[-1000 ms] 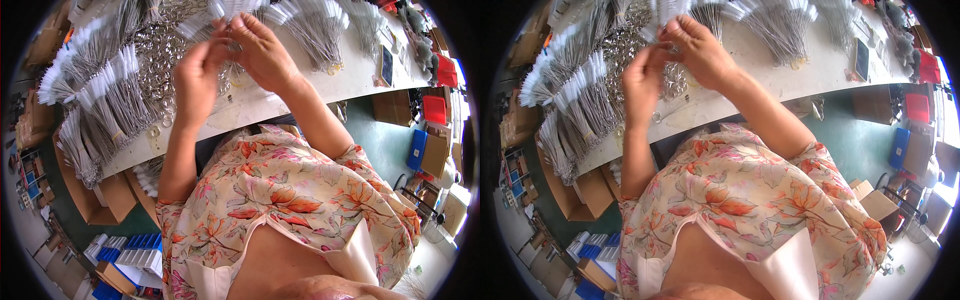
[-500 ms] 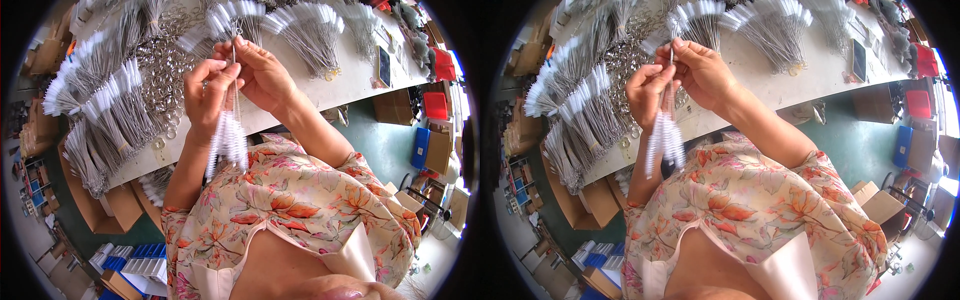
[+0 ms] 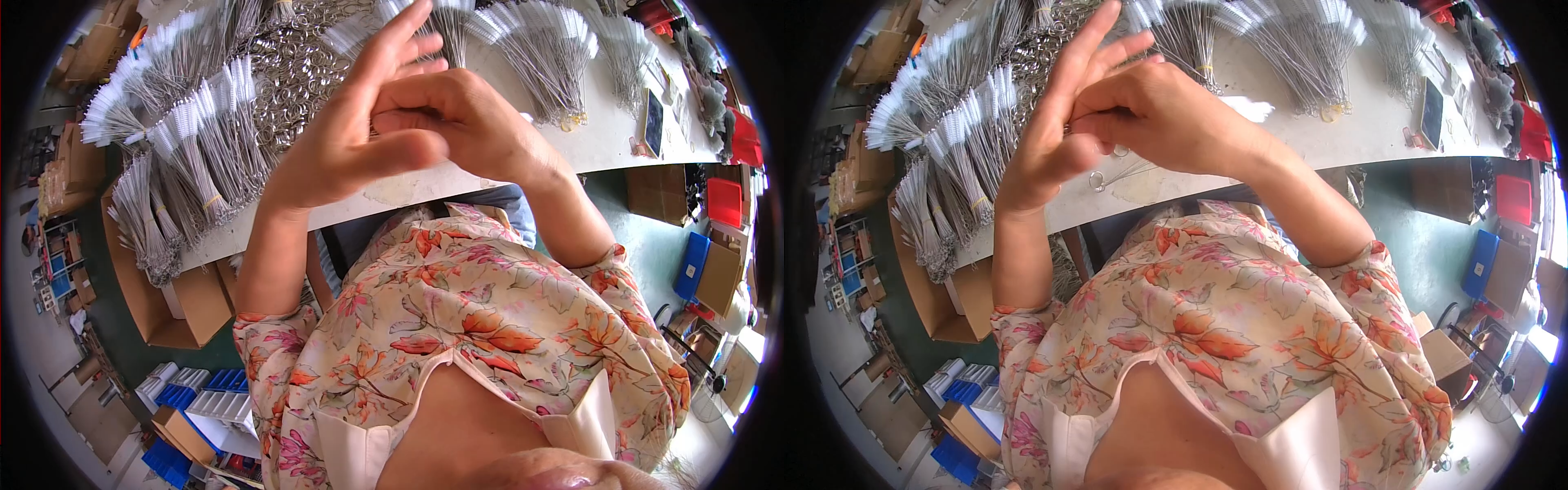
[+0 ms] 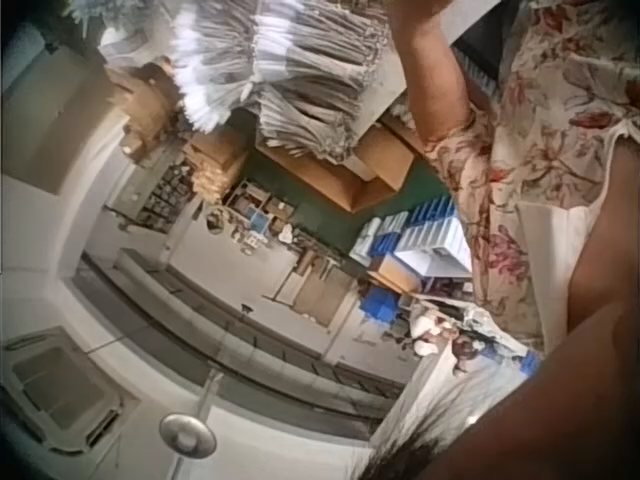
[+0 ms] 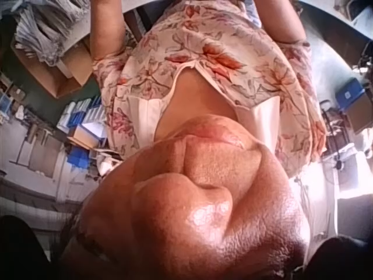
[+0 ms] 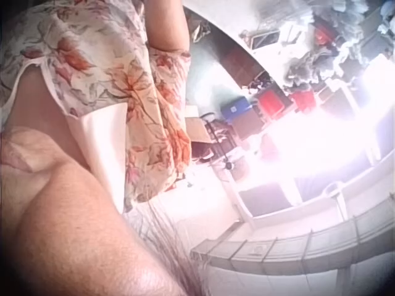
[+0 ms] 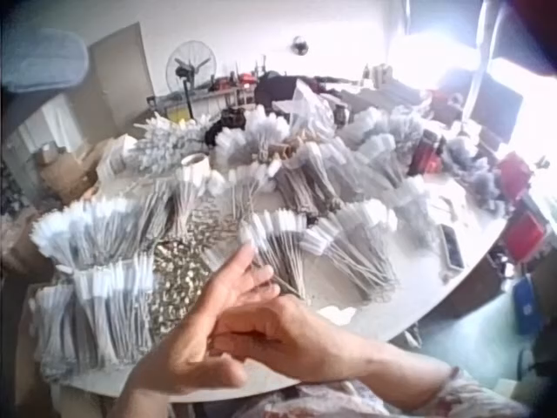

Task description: Threading small wire cleaning brushes onto a metal ring and closing the ring.

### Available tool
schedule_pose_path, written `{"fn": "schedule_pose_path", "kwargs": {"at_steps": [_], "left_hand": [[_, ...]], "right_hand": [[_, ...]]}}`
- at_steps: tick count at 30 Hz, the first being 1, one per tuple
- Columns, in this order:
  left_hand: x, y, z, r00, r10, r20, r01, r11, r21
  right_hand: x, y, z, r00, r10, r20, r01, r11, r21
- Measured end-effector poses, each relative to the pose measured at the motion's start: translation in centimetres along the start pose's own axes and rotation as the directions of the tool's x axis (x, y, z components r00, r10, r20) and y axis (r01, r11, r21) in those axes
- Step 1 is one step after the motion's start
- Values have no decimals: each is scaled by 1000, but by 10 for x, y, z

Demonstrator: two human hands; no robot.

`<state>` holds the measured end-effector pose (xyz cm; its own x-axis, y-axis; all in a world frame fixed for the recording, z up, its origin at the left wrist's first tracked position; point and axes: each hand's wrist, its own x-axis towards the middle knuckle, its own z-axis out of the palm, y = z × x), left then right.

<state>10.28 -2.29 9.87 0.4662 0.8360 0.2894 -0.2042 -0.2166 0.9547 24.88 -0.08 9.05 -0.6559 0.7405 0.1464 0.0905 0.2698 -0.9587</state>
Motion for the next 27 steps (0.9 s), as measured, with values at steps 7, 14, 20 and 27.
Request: {"fn": "schedule_pose_path", "kwargs": {"at_steps": [7,14,20,27], "left_hand": [[-32,-12,-28,971,193,-139,-111,884,455],[-54,-31,-5,977,179,-112,-65,759,648],[-125,-71,-27,753,-235,-615,643,464,610],[-115,-74,-14,764,-206,-612,505,781,368]], "right_hand": [[-9,-3,-15,959,191,211,-245,931,270],[-49,16,-36,800,507,321,-526,850,-33],[-126,68,-82,820,494,-289,-388,109,-915],[-53,61,30,990,-113,-83,70,912,-403]]}}
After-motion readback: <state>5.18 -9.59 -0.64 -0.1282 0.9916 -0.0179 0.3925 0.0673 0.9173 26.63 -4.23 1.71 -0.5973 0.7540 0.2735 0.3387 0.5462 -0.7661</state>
